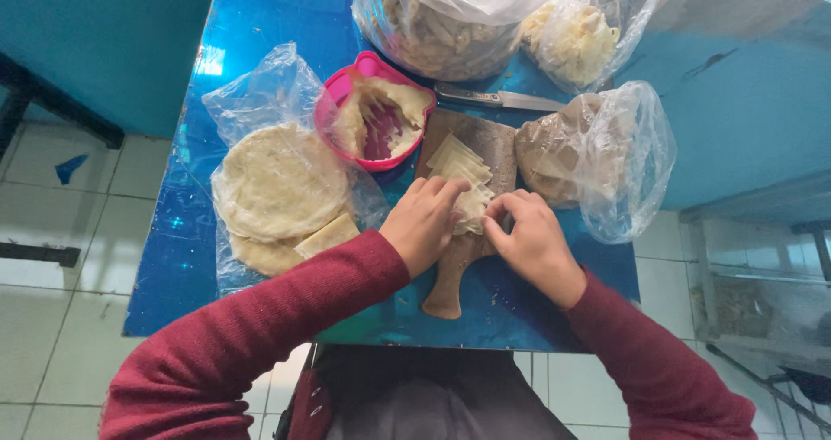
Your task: The person places a spoonful of filling from a pink bowl onto a square of dough on a wooden board, then folds the dough over the filling into a triangular parcel by hand, repeating this cycle for successive dough squares.
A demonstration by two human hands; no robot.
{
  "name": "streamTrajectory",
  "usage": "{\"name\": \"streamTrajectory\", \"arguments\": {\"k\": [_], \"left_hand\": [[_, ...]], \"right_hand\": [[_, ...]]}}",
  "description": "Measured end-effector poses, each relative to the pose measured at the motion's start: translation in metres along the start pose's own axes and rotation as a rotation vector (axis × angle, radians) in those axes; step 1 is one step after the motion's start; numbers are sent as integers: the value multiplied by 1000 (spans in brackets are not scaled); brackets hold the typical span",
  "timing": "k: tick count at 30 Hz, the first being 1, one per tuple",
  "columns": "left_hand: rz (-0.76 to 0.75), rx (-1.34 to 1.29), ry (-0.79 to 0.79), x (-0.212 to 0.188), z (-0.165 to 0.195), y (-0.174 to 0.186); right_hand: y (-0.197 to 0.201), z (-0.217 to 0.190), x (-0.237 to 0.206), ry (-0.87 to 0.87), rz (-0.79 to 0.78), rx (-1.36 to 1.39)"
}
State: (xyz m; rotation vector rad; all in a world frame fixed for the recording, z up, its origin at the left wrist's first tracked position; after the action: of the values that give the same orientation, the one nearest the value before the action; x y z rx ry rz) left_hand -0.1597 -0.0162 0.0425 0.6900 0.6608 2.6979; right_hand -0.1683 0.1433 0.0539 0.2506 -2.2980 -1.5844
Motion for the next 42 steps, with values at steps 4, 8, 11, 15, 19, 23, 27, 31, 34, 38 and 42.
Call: {"name": "streamTrajectory", "arguments": {"k": [4, 8, 11, 15, 19, 23, 27, 31, 34, 38, 42], "left_hand": [[1, 11, -52, 2, 4, 3], [30, -6, -108, 0, 9, 8], [-6, 24, -132, 1, 8, 7], [-98, 103, -135, 1, 2, 1], [-116, 80, -98, 2, -2, 2], [-167, -27, -19, 7, -7, 8], [-186, -120, -47, 9, -4, 15], [-175, -37, 17, 13, -10, 8], [-151, -4, 60, 17, -16, 4], [-145, -65, 181, 22, -25, 2], [-54, -93, 24, 25, -17, 14]], "right_hand": [[-15, 17, -1, -307, -202, 201], [-8, 5, 5, -209, -49, 474], [-7, 0, 7, -157, -42, 528], [-2, -2, 4, -178, -62, 374], [22, -31, 2, 217, 39, -12], [26, -37, 0, 245, 126, -119], [16, -24, 8, 163, 101, -24], [-2, -7, 16, 58, -27, 73], [-5, -5, 18, 112, -15, 51], [-15, 3, 26, 15, -75, 20], [-6, -1, 29, 58, -22, 86]]}}
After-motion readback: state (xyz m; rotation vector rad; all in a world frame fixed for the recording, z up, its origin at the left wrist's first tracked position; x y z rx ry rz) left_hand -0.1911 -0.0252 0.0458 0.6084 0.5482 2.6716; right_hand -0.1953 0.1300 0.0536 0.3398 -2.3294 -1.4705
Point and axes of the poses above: each hand's wrist, its own x-axis towards the middle knuckle, its own y-axis out of the back of the hand, z = x × y, the point moved 7 cm from there along x, towards the middle knuckle, and after that the axes turned 14 degrees about -x, right-handed, at the moved point
